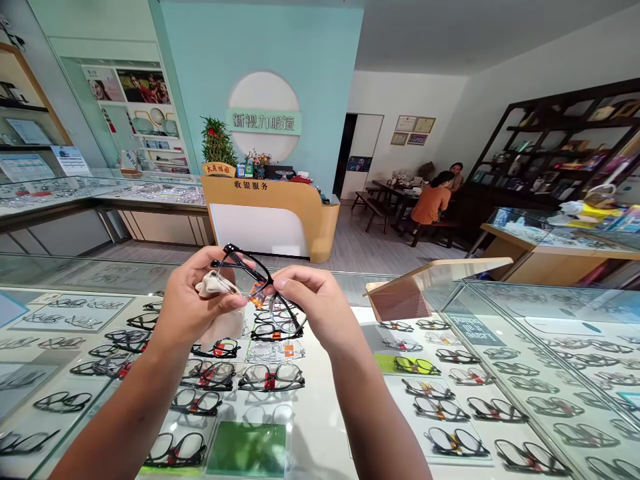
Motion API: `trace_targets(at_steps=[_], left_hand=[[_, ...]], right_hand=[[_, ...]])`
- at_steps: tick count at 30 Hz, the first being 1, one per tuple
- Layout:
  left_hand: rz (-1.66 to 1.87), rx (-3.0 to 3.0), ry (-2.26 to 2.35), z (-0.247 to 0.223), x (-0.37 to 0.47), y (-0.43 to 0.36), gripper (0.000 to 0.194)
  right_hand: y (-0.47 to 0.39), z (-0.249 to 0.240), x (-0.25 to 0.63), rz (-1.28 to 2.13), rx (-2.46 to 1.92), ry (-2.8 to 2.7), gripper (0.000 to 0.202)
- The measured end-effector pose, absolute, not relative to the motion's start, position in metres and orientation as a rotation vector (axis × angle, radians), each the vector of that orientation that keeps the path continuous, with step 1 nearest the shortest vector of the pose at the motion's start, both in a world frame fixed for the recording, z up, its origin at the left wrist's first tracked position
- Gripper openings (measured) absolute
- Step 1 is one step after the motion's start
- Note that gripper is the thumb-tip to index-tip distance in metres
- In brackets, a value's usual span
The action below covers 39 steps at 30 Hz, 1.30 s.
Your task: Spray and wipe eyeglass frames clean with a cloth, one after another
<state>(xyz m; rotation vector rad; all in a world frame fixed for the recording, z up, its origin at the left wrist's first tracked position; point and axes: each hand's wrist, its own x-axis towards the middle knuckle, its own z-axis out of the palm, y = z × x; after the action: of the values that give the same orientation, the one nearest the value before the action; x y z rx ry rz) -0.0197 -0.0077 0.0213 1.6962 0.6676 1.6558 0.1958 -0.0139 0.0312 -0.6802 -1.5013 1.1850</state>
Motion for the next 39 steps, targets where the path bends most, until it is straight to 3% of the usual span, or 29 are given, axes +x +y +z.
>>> trace_targets(at_steps=[11,16,22,39], left_hand=[[1.725,1.823,0.612,0.020,-0.022,-0.007,0.071],[1.960,1.677,0.648,0.015,-0.023,-0.006,0.065],[2.176,1.522,0.760,0.006,-0.025,0.000,0.065],[2.084,1.510,0.724,0.009,-0.019,0.001,0.061]], right_hand=[[-0.017,0.033,0.195,1.282,-0.689,-1.409,0.024],[-0.018,0.034,0.198,1.220,-0.592,-1.295,0.034],[-0.014,0.030,0.202,1.053,-0.613,-1.243,0.028],[-0.016,0.031,0.201,1.005,-0.526,-1.201,0.021]])
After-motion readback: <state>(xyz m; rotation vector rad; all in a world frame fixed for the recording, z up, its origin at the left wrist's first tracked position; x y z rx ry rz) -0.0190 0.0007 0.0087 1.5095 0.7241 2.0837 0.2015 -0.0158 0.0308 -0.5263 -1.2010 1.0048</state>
